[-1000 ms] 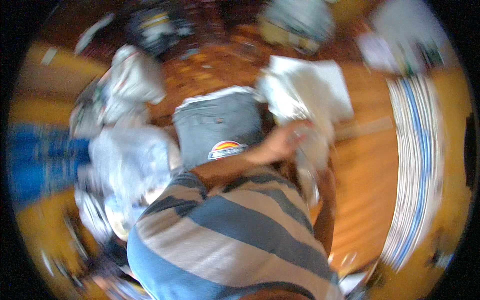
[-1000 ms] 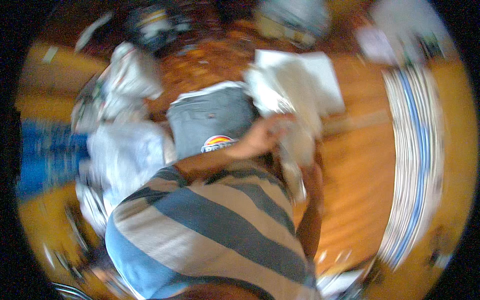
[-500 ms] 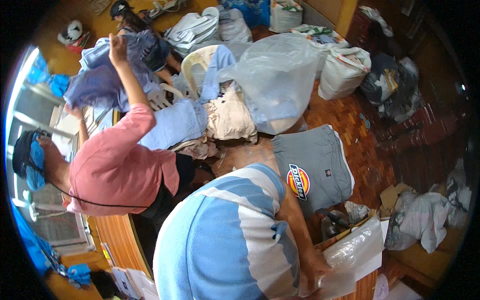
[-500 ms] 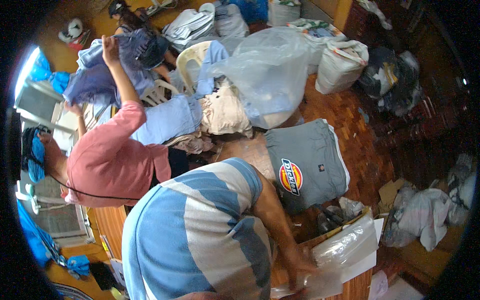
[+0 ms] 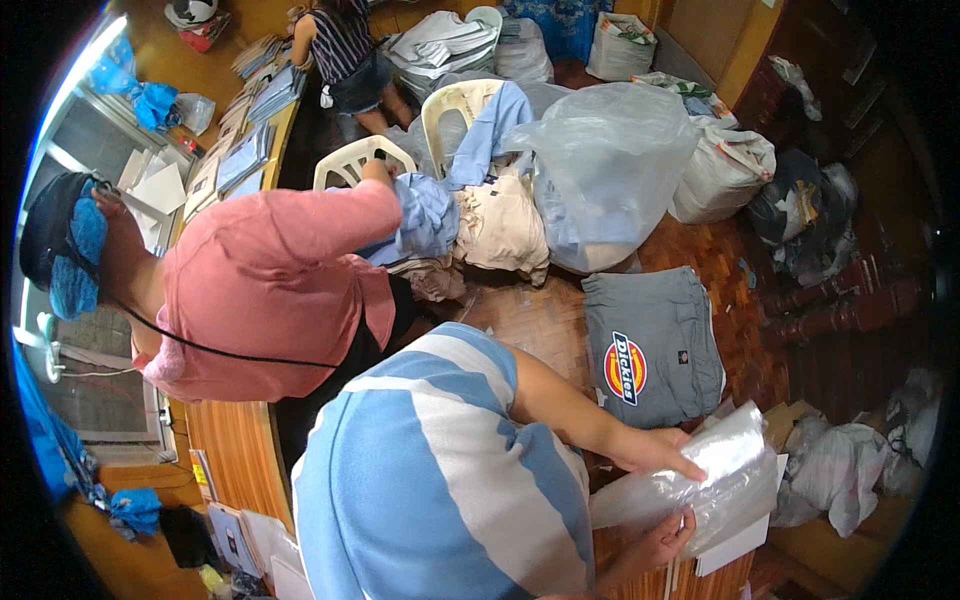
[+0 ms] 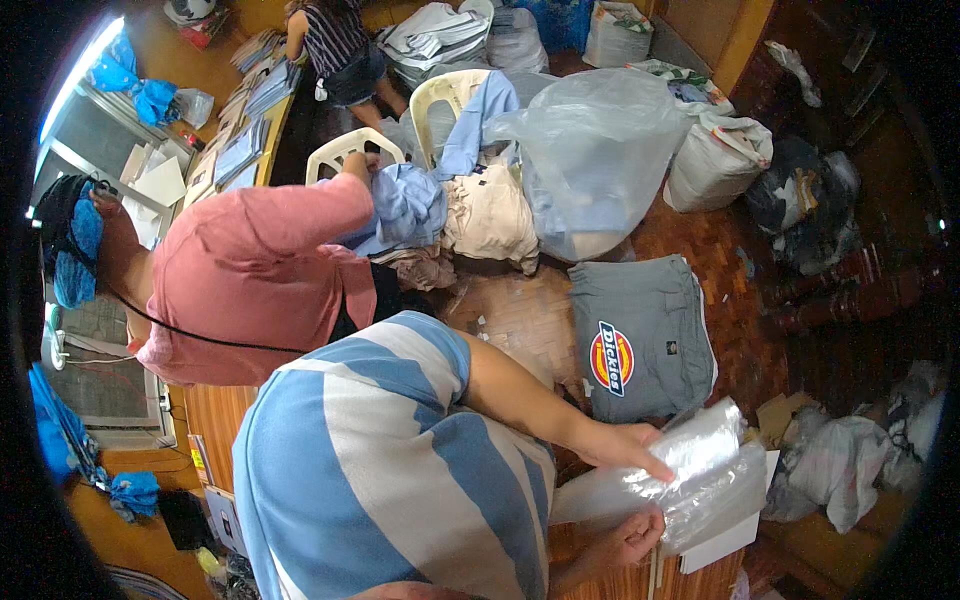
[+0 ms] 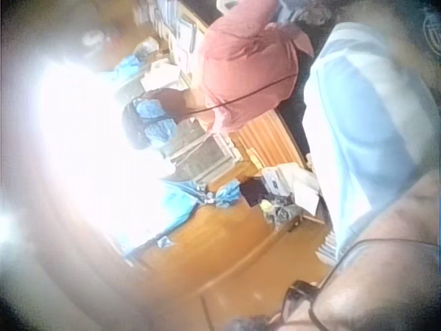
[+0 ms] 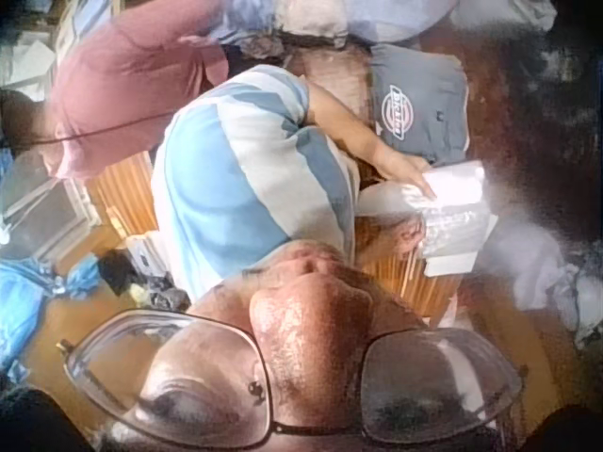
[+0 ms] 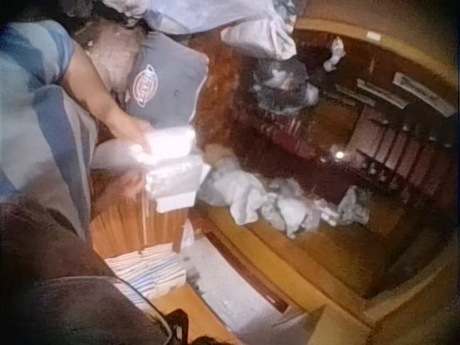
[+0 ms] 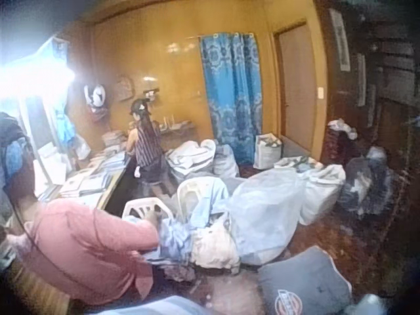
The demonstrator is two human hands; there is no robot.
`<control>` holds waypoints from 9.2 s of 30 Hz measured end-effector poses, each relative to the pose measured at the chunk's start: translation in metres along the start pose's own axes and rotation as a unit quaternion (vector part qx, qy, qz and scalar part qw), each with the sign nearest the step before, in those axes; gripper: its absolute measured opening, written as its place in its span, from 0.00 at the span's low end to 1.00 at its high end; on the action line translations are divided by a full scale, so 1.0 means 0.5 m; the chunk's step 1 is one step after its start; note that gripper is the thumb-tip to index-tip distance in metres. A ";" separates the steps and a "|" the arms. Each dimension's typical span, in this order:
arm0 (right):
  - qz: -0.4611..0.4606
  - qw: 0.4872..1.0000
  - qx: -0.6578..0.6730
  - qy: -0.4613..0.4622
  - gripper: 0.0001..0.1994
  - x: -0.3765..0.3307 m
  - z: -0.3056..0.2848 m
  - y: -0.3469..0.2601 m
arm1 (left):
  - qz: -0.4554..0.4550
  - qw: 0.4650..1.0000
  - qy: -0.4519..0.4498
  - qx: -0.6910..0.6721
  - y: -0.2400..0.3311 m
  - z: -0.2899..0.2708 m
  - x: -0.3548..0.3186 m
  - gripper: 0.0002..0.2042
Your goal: The person takes plastic bags from a stack and inserts shirts into them. They then arrange the packaged shirts on a table.
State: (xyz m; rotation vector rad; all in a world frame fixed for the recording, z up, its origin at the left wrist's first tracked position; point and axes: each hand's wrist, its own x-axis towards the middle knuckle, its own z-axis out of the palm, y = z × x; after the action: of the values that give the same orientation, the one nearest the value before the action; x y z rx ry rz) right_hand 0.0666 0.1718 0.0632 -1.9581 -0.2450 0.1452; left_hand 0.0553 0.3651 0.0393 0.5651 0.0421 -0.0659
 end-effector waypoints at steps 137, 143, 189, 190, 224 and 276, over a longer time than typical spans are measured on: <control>0.192 0.829 0.483 0.207 0.08 -0.278 -0.012 0.024 | -0.148 0.967 -0.204 -0.017 -0.129 0.120 0.030 0.26; 0.023 0.938 0.081 0.337 0.12 -0.267 0.013 -0.026 | -0.118 0.991 -0.043 -0.037 -0.111 0.138 0.015 0.17; -0.102 0.863 0.376 0.320 0.12 -0.079 -0.139 -0.002 | -0.397 0.837 -0.301 0.224 -0.143 0.065 -0.078 0.27; -0.066 0.834 0.397 0.376 0.14 -0.082 -0.131 -0.023 | -0.346 0.845 -0.299 0.277 -0.144 0.078 -0.075 0.26; -0.041 0.926 -0.375 0.006 0.32 0.088 -0.118 0.153 | -0.046 0.821 -0.388 0.417 -0.098 -0.016 0.387 0.05; 0.181 0.955 -0.205 0.118 0.28 0.090 -0.093 0.164 | 0.158 0.733 -0.358 0.557 -0.132 0.007 0.314 0.06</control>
State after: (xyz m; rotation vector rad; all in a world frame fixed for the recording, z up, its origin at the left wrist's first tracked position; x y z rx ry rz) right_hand 0.1289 0.1104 0.0064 -2.3961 0.2659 0.1010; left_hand 0.2070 0.2995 -0.0021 1.7201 -0.9203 0.0399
